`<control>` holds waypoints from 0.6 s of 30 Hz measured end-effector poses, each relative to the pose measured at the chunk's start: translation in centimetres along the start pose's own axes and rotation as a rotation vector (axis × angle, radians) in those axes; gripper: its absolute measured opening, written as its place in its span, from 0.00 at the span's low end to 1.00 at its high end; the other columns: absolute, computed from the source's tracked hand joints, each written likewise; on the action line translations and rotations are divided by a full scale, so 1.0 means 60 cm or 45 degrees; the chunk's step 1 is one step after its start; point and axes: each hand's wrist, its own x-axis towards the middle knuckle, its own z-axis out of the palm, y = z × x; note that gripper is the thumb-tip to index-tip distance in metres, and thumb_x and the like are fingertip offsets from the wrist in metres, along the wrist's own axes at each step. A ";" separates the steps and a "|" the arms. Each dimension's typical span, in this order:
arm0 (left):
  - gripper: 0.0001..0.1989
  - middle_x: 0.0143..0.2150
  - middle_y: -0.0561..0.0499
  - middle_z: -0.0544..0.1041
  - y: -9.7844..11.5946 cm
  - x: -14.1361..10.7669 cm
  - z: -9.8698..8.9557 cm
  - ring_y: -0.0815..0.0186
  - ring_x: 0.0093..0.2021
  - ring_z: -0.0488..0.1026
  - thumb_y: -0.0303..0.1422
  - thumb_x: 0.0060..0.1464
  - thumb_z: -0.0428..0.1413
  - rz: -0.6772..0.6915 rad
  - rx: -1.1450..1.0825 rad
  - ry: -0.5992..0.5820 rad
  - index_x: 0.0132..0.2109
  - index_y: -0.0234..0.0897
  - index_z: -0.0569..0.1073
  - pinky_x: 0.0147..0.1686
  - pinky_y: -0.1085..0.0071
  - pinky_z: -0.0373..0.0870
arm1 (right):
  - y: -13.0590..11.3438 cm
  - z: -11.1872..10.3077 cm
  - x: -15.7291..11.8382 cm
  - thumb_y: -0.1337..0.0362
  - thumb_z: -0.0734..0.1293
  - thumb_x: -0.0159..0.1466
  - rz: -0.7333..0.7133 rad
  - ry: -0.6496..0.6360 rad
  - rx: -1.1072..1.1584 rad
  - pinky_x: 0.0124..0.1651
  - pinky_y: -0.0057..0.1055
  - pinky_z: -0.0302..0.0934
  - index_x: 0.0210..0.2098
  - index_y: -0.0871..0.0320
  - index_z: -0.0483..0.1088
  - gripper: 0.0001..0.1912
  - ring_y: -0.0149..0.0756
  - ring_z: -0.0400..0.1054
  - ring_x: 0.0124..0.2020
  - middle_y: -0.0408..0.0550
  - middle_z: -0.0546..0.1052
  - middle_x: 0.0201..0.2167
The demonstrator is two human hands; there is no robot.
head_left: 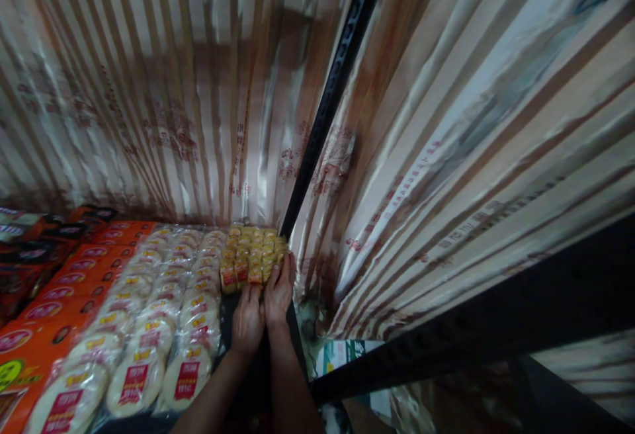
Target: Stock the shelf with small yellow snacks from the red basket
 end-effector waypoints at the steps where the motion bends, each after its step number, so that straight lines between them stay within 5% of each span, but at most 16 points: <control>1: 0.14 0.46 0.43 0.72 -0.001 0.000 0.000 0.62 0.43 0.73 0.25 0.53 0.46 0.014 -0.010 0.014 0.47 0.34 0.67 0.41 0.68 0.72 | -0.001 0.000 0.000 0.57 0.49 0.67 0.010 0.013 -0.005 0.62 0.44 0.48 0.60 0.67 0.57 0.28 0.42 0.48 0.64 0.61 0.57 0.62; 18: 0.15 0.44 0.44 0.73 -0.005 -0.001 0.001 0.64 0.43 0.72 0.24 0.54 0.45 0.049 -0.058 0.034 0.47 0.34 0.69 0.44 0.68 0.72 | 0.009 0.006 -0.003 0.55 0.49 0.68 -0.117 -0.074 -0.051 0.63 0.52 0.42 0.62 0.65 0.52 0.29 0.43 0.35 0.67 0.59 0.50 0.65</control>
